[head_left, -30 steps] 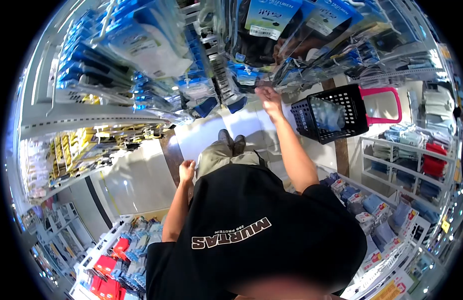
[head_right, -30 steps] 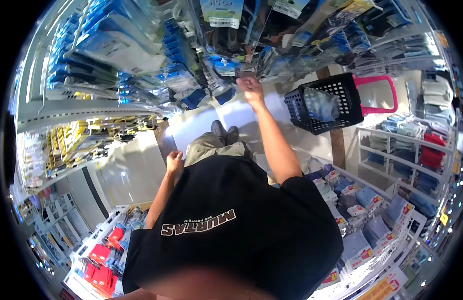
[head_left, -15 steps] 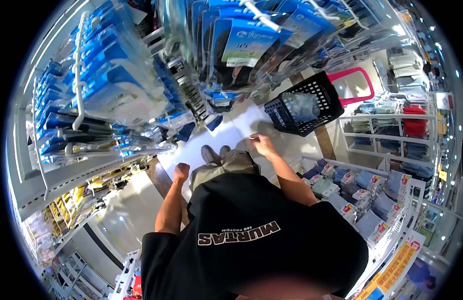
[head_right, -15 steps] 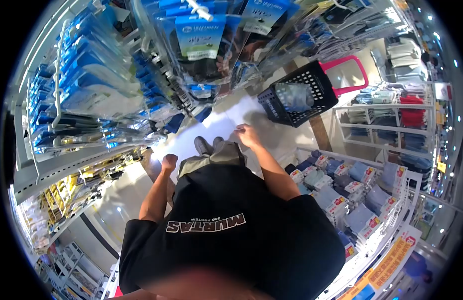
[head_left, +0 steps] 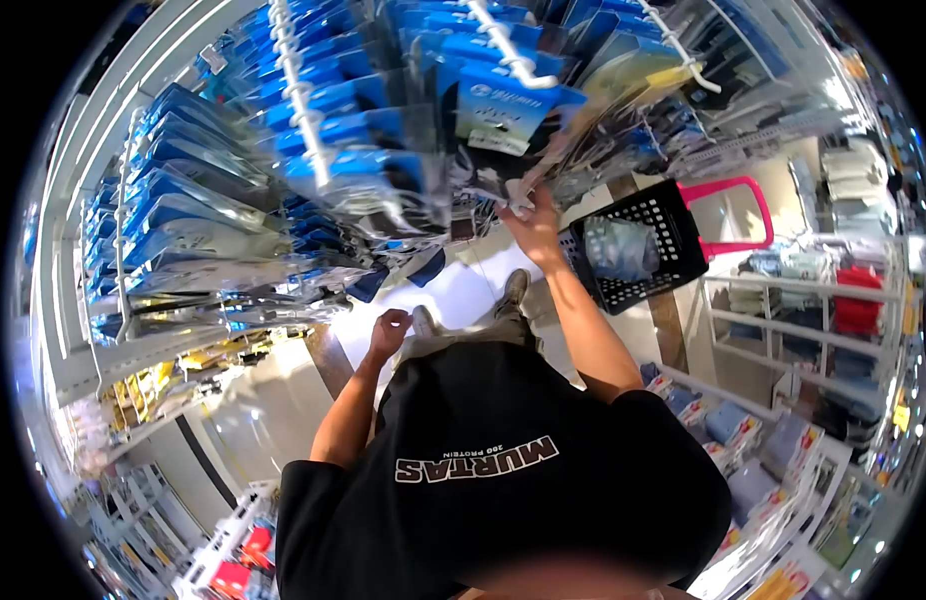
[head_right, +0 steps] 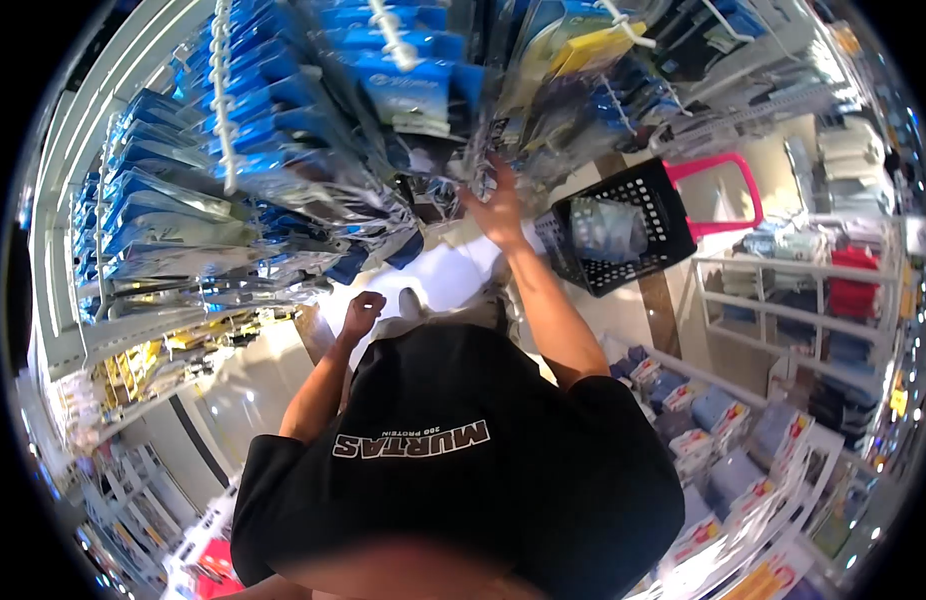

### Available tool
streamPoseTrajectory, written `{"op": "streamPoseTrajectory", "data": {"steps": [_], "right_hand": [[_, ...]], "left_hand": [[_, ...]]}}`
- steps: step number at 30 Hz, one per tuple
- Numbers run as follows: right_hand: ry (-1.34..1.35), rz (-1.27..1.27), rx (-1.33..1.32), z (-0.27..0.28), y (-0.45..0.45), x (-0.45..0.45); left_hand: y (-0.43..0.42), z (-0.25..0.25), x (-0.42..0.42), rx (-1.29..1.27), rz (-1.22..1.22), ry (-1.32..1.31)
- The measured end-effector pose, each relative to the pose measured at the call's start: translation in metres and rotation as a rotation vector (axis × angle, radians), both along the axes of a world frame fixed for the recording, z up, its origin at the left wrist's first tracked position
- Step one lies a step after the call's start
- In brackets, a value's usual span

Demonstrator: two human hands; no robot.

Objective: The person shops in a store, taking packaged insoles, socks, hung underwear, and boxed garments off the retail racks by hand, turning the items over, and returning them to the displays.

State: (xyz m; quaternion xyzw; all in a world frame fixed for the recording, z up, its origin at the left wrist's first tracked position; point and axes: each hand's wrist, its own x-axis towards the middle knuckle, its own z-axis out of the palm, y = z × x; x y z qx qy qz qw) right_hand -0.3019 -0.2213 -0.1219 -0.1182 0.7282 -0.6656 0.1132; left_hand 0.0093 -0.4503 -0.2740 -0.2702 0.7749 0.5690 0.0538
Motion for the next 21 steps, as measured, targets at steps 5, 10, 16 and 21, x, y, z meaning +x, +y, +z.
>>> {"op": "streamPoseTrajectory", "data": {"steps": [5, 10, 16, 21], "right_hand": [[0.129, 0.295, 0.111, 0.002, 0.003, -0.03], [0.121, 0.461, 0.09, 0.0, 0.012, -0.052], [0.026, 0.642, 0.012, 0.003, 0.027, -0.065], [-0.046, 0.644, -0.024, 0.014, 0.041, -0.059]], "left_hand": [[0.081, 0.064, -0.06, 0.102, 0.157, -0.026], [0.128, 0.134, -0.149, -0.067, 0.355, 0.156], [0.138, 0.183, -0.201, -0.092, 0.323, 0.122], [0.173, 0.201, -0.193, 0.028, 0.436, 0.196]]}}
